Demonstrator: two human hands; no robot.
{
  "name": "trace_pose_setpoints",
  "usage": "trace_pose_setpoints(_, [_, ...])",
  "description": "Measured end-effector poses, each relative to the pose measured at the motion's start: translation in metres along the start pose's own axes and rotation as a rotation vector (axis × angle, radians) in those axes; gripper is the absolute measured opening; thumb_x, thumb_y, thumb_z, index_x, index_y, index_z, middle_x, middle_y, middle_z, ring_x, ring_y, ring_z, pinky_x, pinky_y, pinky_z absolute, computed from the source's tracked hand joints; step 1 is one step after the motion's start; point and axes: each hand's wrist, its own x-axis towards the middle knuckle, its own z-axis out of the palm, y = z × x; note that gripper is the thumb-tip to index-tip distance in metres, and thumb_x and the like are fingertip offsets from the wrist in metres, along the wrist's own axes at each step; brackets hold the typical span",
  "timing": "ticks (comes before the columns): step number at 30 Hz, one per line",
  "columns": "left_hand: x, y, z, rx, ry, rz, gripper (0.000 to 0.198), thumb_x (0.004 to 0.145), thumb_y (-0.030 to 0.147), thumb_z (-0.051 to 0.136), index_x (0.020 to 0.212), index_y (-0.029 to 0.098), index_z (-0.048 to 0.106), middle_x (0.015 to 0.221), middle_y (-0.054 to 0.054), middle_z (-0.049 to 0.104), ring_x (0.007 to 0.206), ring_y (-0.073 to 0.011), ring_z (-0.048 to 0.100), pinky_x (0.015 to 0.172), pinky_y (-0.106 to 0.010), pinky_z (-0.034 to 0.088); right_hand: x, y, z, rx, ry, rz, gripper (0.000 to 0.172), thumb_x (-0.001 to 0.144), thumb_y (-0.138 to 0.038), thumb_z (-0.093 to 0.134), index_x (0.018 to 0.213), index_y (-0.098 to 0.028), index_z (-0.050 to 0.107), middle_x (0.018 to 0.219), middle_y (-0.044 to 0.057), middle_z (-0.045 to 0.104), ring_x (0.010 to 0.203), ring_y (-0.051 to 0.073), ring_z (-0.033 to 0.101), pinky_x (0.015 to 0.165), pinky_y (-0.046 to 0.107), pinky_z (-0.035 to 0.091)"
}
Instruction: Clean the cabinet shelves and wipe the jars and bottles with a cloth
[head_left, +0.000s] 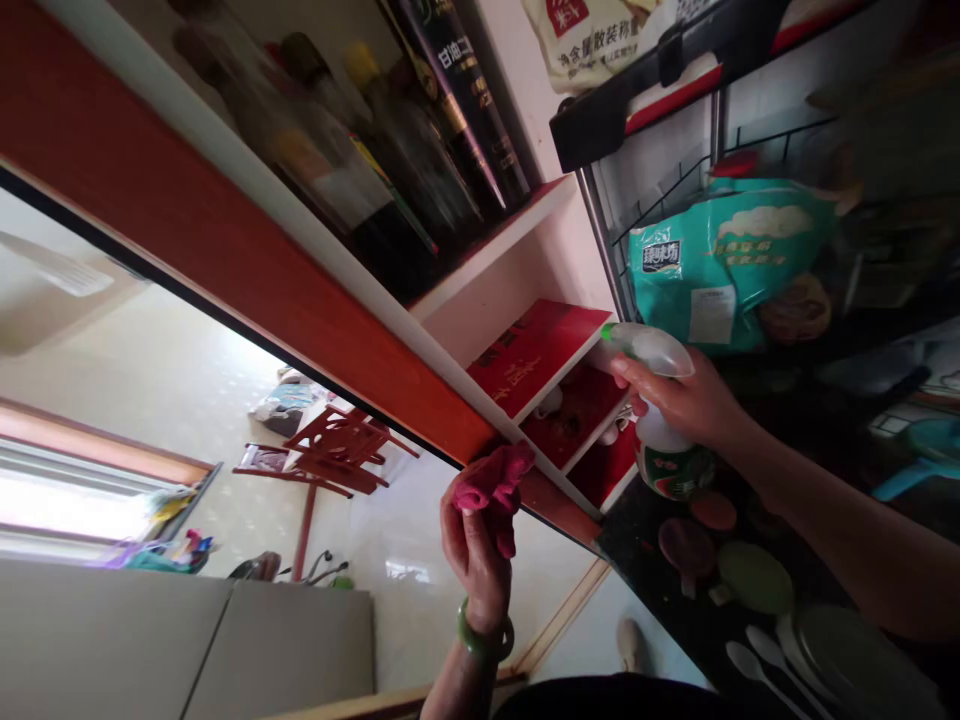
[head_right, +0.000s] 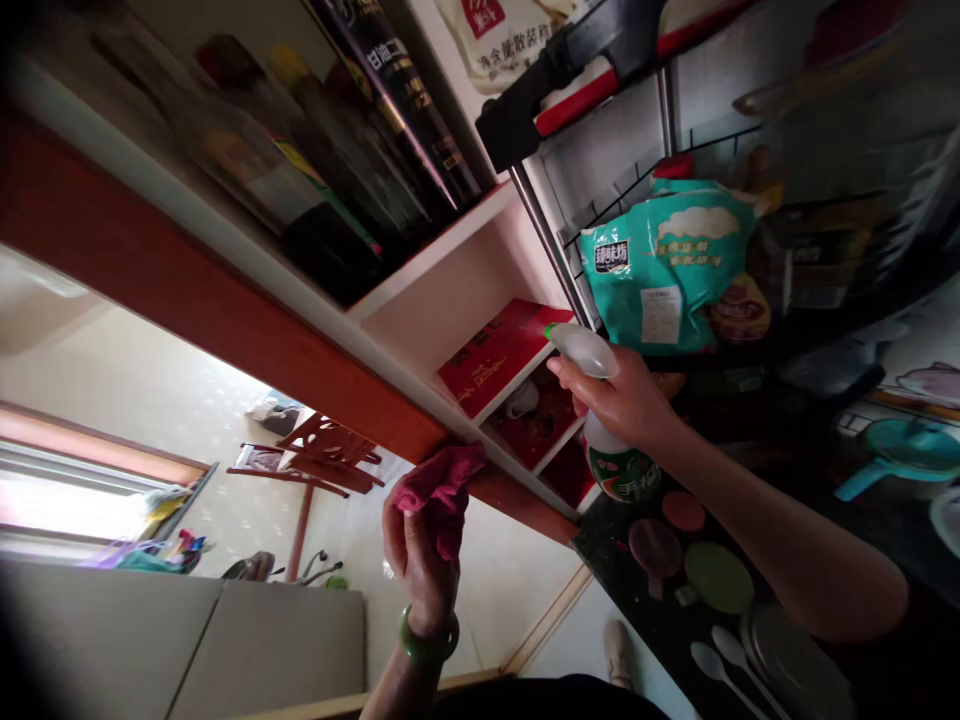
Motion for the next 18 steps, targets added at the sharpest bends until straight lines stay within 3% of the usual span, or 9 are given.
trace_pose_setpoints(6, [0.002, 0.001, 0.001, -0.075, -0.055, 0.018, 0.036, 0.104, 0.05, 0.06, 0.117, 0.017, 0.067, 0.081, -0.001, 0.073, 0.041, -0.0035, 0.044, 0.042, -0.017, 0.038, 0.001, -0.002, -0.004, 0.012, 0.073, 0.005, 0.043, 0.09, -0.062, 0.072, 0.098, -0.02, 0.074, 0.06, -0.001, 0.066, 0.051, 0.015, 0.061, 0.053, 0.028, 0.048])
trace_pose_setpoints(11, [0.002, 0.002, 0.002, -0.118, -0.094, 0.015, 0.032, 0.107, 0.043, 0.055, 0.123, 0.018, 0.068, 0.094, -0.005, 0.077, 0.042, -0.0027, 0.046, 0.04, -0.016, 0.037, -0.003, -0.005, -0.005, -0.133, 0.15, -0.096, 0.041, 0.091, -0.058, 0.071, 0.071, -0.023, 0.063, 0.054, -0.001, 0.059, 0.053, 0.016, 0.057, 0.056, 0.03, 0.046])
trace_pose_setpoints(15, [-0.002, 0.002, 0.003, -0.032, -0.061, 0.096, 0.034, 0.106, 0.045, 0.058, 0.12, 0.018, 0.072, 0.117, -0.012, 0.076, 0.056, -0.0063, 0.059, 0.042, -0.017, 0.043, -0.016, -0.008, 0.003, -0.065, 0.071, -0.01, 0.033, 0.09, -0.055, 0.071, 0.087, -0.022, 0.07, 0.055, -0.001, 0.062, 0.051, 0.016, 0.058, 0.054, 0.03, 0.047])
trace_pose_setpoints(18, [-0.003, 0.0, 0.005, 0.013, -0.076, 0.152, 0.034, 0.105, 0.046, 0.059, 0.12, 0.019, 0.074, 0.124, -0.014, 0.075, 0.087, -0.0166, 0.073, 0.068, -0.025, 0.062, -0.03, -0.01, 0.019, 0.02, -0.014, 0.066, 0.032, 0.088, -0.053, 0.073, 0.094, -0.022, 0.071, 0.056, -0.001, 0.064, 0.049, 0.016, 0.058, 0.05, 0.029, 0.046])
